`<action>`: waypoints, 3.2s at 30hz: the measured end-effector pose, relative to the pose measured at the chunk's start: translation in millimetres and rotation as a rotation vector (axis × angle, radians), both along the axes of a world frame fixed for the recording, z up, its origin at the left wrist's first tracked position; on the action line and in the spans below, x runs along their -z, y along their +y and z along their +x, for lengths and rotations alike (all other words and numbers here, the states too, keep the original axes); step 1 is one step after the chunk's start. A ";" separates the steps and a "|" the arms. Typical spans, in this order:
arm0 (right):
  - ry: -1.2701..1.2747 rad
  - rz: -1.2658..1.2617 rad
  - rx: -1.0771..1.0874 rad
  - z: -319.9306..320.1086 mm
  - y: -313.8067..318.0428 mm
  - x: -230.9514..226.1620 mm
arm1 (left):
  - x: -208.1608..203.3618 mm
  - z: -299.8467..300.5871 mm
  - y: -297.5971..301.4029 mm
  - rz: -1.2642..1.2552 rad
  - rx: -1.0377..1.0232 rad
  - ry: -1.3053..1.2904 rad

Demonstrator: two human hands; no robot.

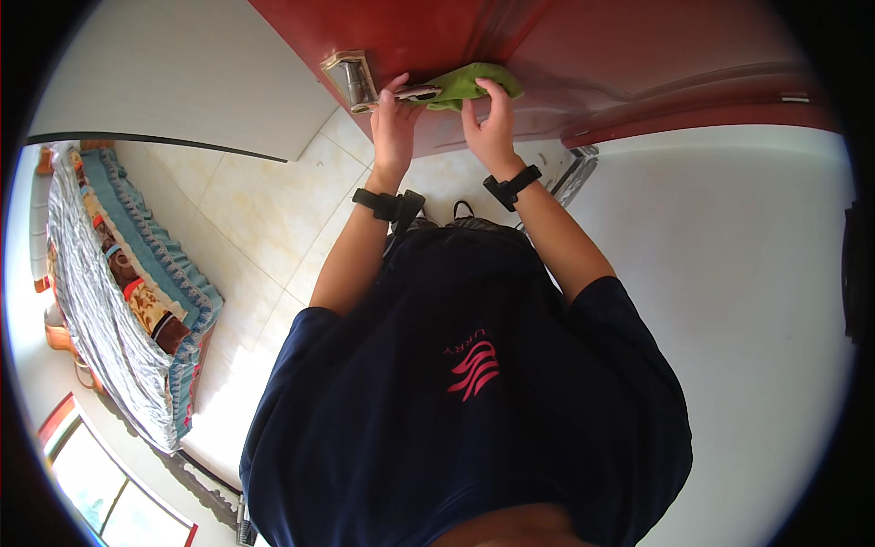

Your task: The person wipes an electrical outlet on a wall and then the handle and edges of a red door with a cloth.

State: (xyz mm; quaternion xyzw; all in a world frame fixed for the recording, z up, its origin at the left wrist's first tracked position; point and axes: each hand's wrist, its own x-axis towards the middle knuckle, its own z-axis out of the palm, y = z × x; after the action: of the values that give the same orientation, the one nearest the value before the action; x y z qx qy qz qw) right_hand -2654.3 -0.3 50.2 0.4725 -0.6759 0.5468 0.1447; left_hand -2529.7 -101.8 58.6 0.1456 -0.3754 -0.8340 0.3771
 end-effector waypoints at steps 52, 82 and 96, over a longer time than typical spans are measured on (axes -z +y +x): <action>0.005 -0.123 -0.236 -50.1 48.1 -8.8 | 37.3 -70.0 23.9 -0.530 0.315 -0.595; -0.429 0.549 0.005 -54.9 59.1 74.3 | -40.1 -32.9 61.9 -1.062 0.245 -0.533; -0.570 -0.418 -0.124 -44.9 18.8 1.4 | -77.5 1.2 17.6 -1.611 -0.685 -0.761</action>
State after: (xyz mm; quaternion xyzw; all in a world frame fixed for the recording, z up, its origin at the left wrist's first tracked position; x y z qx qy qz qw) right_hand -2699.2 18.5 48.8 0.3012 -0.5329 0.7907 0.0103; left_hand -2528.5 -84.2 136.1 0.2057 -0.8713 -0.0659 0.4407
